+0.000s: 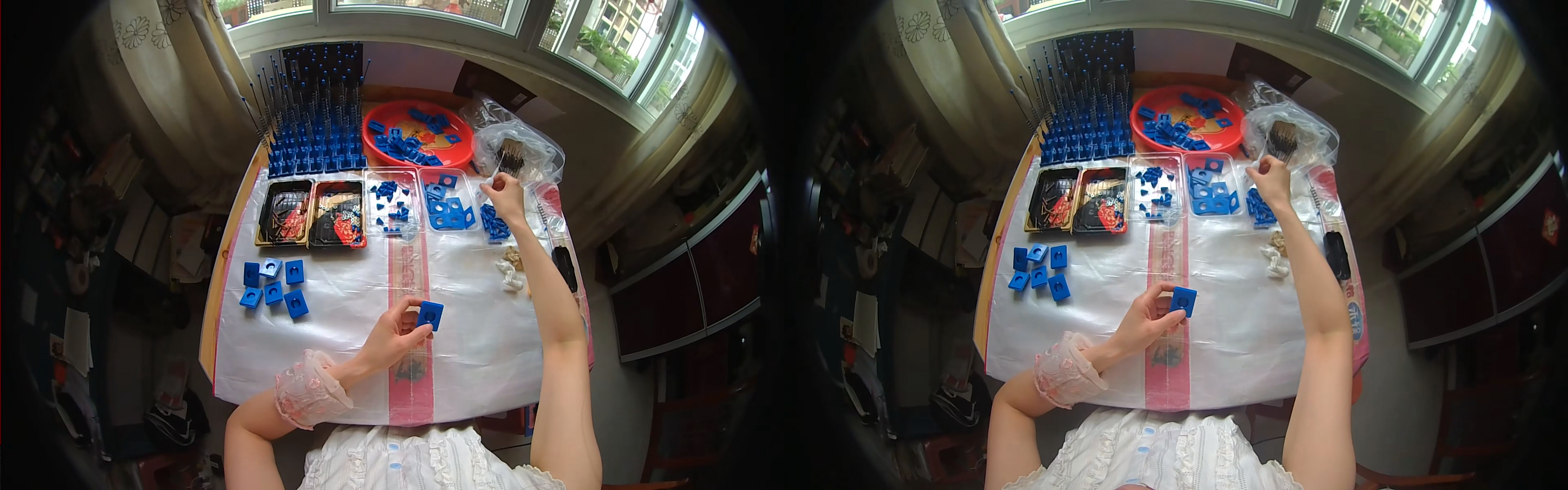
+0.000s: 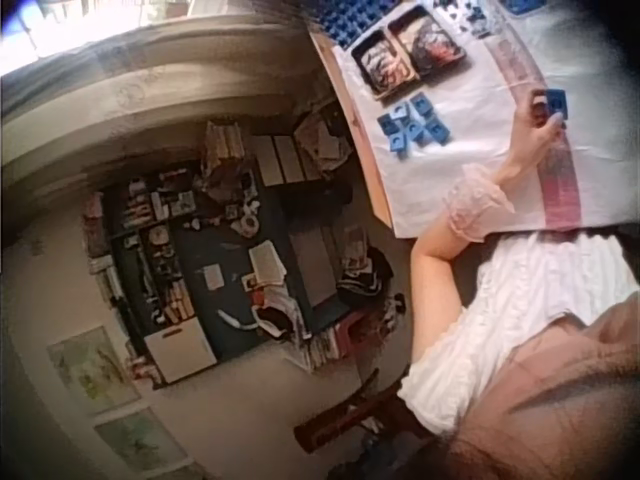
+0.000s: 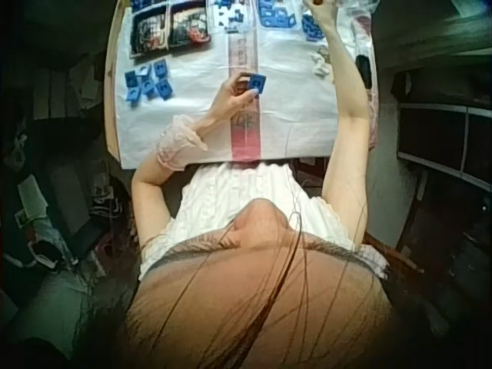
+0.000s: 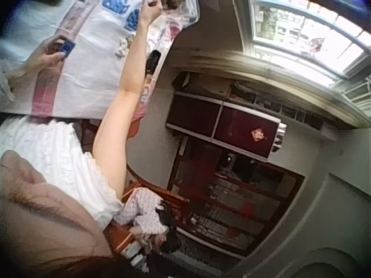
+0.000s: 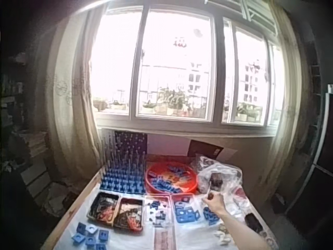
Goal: The recorder is assembling small blue plastic components by applying glue from a bottle and joining the parts together at a workspace table.
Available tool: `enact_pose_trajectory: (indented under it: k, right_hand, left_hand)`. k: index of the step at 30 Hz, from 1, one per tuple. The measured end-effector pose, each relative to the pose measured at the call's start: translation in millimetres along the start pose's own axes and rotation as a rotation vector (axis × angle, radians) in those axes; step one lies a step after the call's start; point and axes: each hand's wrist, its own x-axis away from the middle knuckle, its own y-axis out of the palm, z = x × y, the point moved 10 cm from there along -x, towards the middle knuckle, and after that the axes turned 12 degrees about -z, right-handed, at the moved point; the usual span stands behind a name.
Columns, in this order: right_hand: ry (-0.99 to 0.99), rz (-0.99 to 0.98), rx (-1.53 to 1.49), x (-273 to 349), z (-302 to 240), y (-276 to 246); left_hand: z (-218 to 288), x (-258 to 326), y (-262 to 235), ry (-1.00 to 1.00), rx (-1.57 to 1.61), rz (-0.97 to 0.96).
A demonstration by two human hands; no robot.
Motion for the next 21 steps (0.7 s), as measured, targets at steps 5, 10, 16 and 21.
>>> enact_pose_trajectory:
  k: [5, 10, 16, 21]
  right_hand:
    - [-0.028, -0.009, 0.013, -1.0, -4.6, 9.1]
    - [-0.011, -0.075, 0.045, -3.6, -1.2, 16.0]
    - [0.009, -0.071, 0.035, 0.0, -3.9, 11.9]
    - [0.021, -0.104, -0.020, -0.6, 2.1, 8.8]
  left_hand:
    - [1.8, 0.9, -0.4, 0.007, 0.003, 0.013]
    - [-0.1, 0.6, -0.5, -0.003, 0.015, 0.006]
    - [-1.6, 1.2, -1.6, -0.018, 0.010, 0.014]
    - [-2.5, 0.7, -0.7, -0.014, 0.032, -0.002]
